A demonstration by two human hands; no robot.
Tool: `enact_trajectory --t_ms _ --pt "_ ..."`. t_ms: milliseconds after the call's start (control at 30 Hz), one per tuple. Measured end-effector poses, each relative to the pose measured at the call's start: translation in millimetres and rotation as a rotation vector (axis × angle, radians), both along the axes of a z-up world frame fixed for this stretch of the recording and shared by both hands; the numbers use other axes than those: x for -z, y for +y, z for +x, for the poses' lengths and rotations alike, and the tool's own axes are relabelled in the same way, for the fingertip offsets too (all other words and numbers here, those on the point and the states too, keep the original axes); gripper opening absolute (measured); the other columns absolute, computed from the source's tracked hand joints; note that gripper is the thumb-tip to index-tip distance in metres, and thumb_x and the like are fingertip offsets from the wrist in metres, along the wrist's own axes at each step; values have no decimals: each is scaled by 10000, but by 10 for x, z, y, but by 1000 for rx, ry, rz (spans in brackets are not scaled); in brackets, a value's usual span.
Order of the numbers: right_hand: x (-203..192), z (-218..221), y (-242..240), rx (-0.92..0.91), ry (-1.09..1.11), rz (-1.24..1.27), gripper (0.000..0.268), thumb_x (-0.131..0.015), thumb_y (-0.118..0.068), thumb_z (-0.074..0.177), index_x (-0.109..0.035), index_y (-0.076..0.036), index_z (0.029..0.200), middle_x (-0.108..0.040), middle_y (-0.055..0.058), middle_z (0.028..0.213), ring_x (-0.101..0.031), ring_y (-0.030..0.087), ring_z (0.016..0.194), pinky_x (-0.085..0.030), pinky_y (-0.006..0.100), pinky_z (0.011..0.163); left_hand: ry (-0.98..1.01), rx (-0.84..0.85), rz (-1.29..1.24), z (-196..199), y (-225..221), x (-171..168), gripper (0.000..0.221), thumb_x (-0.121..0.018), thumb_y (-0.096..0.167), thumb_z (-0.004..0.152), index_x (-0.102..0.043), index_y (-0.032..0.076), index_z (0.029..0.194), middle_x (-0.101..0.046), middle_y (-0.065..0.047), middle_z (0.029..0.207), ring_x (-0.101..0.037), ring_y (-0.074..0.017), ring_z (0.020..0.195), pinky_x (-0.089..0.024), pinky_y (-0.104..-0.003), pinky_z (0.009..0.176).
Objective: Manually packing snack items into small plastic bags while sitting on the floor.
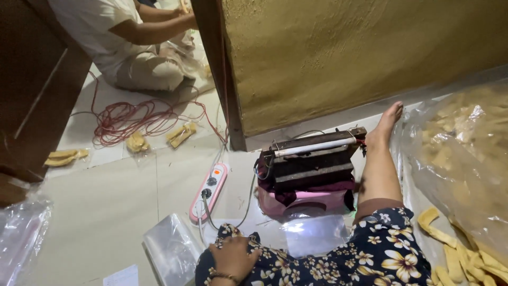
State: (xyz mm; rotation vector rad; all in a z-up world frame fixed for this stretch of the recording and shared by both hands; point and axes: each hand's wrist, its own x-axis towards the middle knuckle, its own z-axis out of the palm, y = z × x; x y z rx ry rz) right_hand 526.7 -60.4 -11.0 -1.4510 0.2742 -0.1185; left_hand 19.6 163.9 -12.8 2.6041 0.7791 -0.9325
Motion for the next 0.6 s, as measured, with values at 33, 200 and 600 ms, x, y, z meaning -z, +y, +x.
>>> enact_trajectory --t_ms 33,200,600 --pt "-13 -15 5 1 -7 0 896 -149 -695 962 62 -144 1636 170 49 1709 91 249 1589 -19 500 1281 -7 1 0 118 -112 -45 559 -487 663 973 -525 288 1385 -521 43 1422 -437 -203 1364 -186 -714 1149" --pt "-120 -176 25 -1 14 113 968 -216 -751 895 57 -196 1639 139 -3 1723 24 276 1601 -95 634 1235 33 312 -269 801 -799 592 651 -515 626 953 -530 217 1459 -579 -35 1408 -543 -268 1256 -304 -640 1071" --pt "-234 -313 -81 8 -56 150 1014 -269 -742 846 -31 -148 1632 65 -1 1733 4 212 1593 -77 525 1251 207 217 -136 1037 -1150 964 739 -431 515 1037 -90 252 1638 64 124 1719 -44 -246 1582 -216 -729 1143"
